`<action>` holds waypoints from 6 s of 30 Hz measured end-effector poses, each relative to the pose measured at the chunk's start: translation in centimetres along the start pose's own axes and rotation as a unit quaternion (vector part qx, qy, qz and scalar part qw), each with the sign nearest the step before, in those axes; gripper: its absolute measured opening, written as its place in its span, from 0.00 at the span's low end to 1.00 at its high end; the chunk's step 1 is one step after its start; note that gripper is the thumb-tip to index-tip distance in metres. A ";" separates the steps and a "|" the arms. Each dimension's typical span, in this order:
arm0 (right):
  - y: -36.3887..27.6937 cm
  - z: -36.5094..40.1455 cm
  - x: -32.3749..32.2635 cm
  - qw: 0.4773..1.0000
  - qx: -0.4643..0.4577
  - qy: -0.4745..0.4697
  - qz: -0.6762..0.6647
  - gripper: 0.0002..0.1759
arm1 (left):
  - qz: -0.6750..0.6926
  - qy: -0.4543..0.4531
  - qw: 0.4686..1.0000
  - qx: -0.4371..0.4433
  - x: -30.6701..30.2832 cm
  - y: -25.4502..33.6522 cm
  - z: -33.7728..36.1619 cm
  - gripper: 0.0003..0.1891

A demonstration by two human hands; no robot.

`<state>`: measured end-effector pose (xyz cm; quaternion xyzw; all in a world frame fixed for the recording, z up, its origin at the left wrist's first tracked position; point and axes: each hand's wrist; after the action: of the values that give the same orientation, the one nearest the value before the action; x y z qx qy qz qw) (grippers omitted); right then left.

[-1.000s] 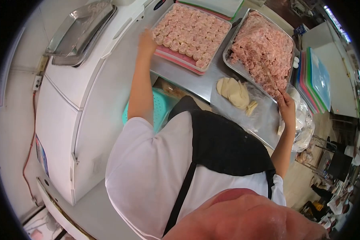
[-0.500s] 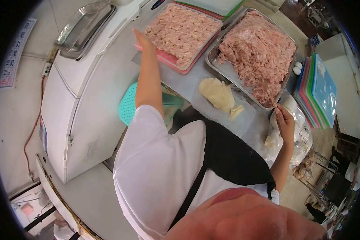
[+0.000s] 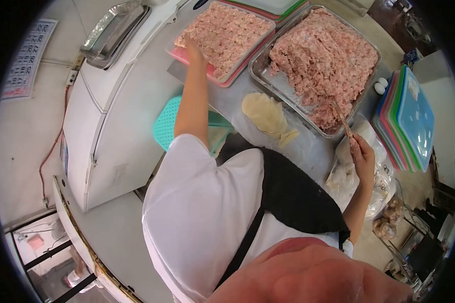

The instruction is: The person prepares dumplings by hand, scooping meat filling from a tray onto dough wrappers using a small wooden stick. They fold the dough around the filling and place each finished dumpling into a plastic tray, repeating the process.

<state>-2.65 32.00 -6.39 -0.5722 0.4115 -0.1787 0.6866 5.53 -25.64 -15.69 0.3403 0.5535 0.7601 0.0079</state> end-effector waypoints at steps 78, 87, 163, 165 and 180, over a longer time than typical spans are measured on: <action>-6.3 -7.8 6.2 0.755 -0.110 -0.062 0.643 0.08 | -0.539 -0.653 0.483 0.224 8.5 -6.8 24.8 0.09; -4.9 -7.4 7.3 0.789 -0.056 -0.112 0.601 0.09 | -0.370 -0.502 0.767 -0.152 8.3 -2.3 22.0 0.13; -2.7 -13.4 10.4 0.873 -0.089 -0.178 0.444 0.21 | 0.004 -0.294 0.936 -0.192 10.9 4.3 16.2 0.32; -0.6 -13.3 11.8 0.889 -0.093 -0.204 0.399 0.23 | -0.196 -0.314 0.926 -0.068 9.9 5.2 16.3 0.35; -6.1 -7.9 5.9 0.957 -0.221 -0.062 0.179 0.15 | -0.471 -0.478 0.741 -0.002 16.6 0.6 17.1 0.18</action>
<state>-3.81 21.06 -2.86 -0.6366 0.4928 0.0778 0.5881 2.00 -5.10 -4.05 0.3546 0.5652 0.3985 0.6293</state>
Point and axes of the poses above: each hand's wrist, its own z-axis away from the middle knuckle, its own x-axis out of the palm, y = z × x, and after that the axes turned 9 degrees about -x, right-handed
